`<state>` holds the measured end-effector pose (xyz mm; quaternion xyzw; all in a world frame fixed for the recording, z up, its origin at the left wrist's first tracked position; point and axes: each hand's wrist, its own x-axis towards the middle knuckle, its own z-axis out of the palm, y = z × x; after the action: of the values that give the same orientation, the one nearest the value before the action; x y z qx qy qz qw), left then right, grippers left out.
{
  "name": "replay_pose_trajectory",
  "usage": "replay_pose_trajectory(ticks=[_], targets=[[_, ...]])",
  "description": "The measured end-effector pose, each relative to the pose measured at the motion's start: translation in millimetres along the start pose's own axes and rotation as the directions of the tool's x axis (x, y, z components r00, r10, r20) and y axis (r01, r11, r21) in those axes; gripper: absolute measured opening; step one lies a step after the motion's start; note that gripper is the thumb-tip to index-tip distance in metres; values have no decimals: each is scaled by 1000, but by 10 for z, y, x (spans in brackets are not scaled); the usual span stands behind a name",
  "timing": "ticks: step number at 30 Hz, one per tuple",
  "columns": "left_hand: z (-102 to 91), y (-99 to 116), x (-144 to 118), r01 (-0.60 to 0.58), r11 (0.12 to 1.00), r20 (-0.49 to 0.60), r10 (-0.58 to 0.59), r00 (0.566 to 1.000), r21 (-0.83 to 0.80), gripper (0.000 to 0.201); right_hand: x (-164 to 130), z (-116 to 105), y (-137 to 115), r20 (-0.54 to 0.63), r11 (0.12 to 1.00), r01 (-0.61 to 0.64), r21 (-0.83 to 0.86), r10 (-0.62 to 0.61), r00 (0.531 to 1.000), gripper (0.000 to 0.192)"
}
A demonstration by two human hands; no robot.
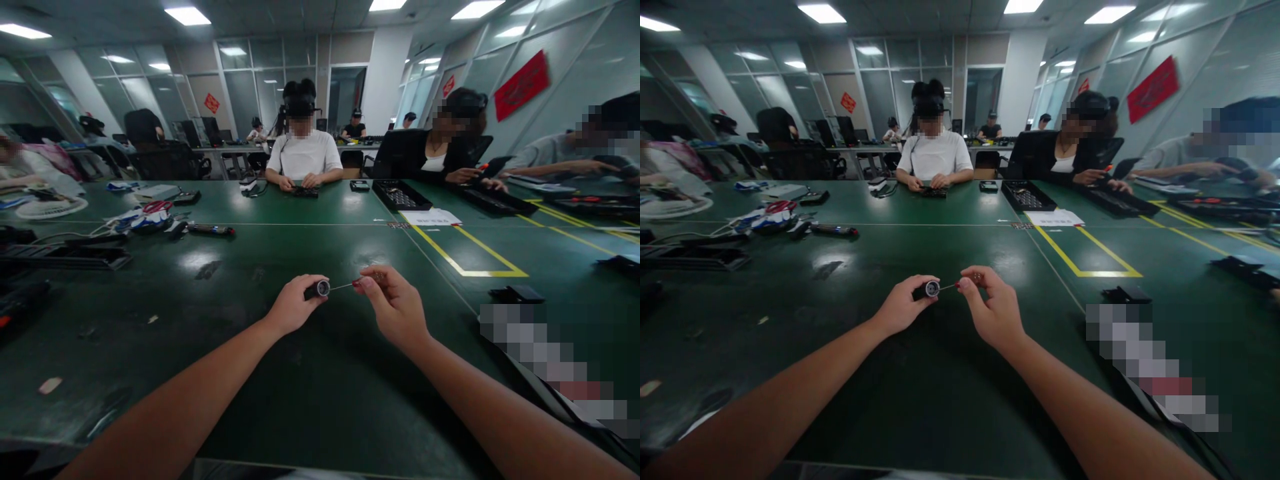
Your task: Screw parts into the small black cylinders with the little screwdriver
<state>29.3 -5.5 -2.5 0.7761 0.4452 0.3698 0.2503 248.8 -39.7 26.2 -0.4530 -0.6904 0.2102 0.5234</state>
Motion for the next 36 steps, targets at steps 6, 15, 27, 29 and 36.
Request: replay_pose_trajectory(ticks=[6,15,27,29,36], targets=[[0,2,-7,-26,1000,9,26,1000,10,35,19,37,11,11,999,-42,6,42,999,25],[26,-21,-13,-44,999,-11,44,999,-26,38,57,31,5,-37,998,-52,-39,50,998,23],[-3,-12,-9,-6,1000,-33,7,999,21,40,29,-4,-83,128,997,22,-75,-12,992,31],[-8,-4,-9,-3,999,-25,4,1000,49,39,36,2,-99,88,992,15,-124,-4,996,37],[-2,-32,-11,-4,995,-31,7,1000,102,39,38,11,-87,92,977,-18,-212,38,995,27]])
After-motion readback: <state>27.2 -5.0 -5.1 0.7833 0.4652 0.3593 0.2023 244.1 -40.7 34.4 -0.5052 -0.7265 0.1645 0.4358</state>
